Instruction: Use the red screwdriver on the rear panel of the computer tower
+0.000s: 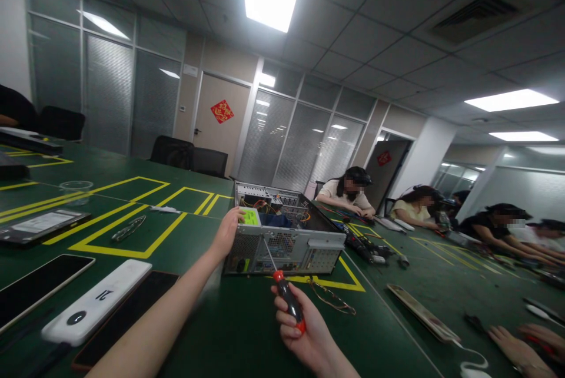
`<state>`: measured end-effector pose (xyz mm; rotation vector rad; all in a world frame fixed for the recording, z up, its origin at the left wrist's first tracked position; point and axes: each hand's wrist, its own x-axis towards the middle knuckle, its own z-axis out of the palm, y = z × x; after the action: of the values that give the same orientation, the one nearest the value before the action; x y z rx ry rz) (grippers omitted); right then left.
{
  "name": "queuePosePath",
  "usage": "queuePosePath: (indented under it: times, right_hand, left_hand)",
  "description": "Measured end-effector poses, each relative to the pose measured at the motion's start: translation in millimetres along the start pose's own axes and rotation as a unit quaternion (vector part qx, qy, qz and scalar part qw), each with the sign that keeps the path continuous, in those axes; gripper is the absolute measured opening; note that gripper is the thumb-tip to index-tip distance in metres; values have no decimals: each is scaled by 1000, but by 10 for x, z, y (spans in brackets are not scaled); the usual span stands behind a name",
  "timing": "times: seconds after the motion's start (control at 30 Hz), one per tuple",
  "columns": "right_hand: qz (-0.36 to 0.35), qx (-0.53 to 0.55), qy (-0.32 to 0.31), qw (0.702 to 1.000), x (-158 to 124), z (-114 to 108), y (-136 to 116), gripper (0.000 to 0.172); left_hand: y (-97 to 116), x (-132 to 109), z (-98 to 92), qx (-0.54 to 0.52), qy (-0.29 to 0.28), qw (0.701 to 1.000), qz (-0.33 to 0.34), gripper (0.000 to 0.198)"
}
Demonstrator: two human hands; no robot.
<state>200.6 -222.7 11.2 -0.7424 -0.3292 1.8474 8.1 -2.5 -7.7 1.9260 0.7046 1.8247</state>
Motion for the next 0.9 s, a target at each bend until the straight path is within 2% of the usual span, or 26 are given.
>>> queuePosePath:
  times: [0.4, 0.5, 0.67, 0.8, 0.9]
  right_hand:
    - [-2, -13, -4, 1000, 41, -56, 4, 26]
    - [-9, -14, -35, 999, 3, -13, 19, 28]
    - [-11, -44, -121, 992, -135, 46, 4, 47]
    - [-19, -100, -139, 985, -162, -12, -14, 61]
    - [-20, -107, -134, 985, -119, -69, -2, 62]
  left_hand:
    - [-21, 0, 7, 4, -1, 1000, -4, 47]
    - [-19, 4, 4, 6, -2, 1000, 1, 47]
    - [-2, 2, 7, 7, 1, 1000, 7, 47]
    - [13, -3, 6, 3, 1, 1000, -1, 46]
    - [18, -2, 6, -8, 0, 1000, 0, 45]
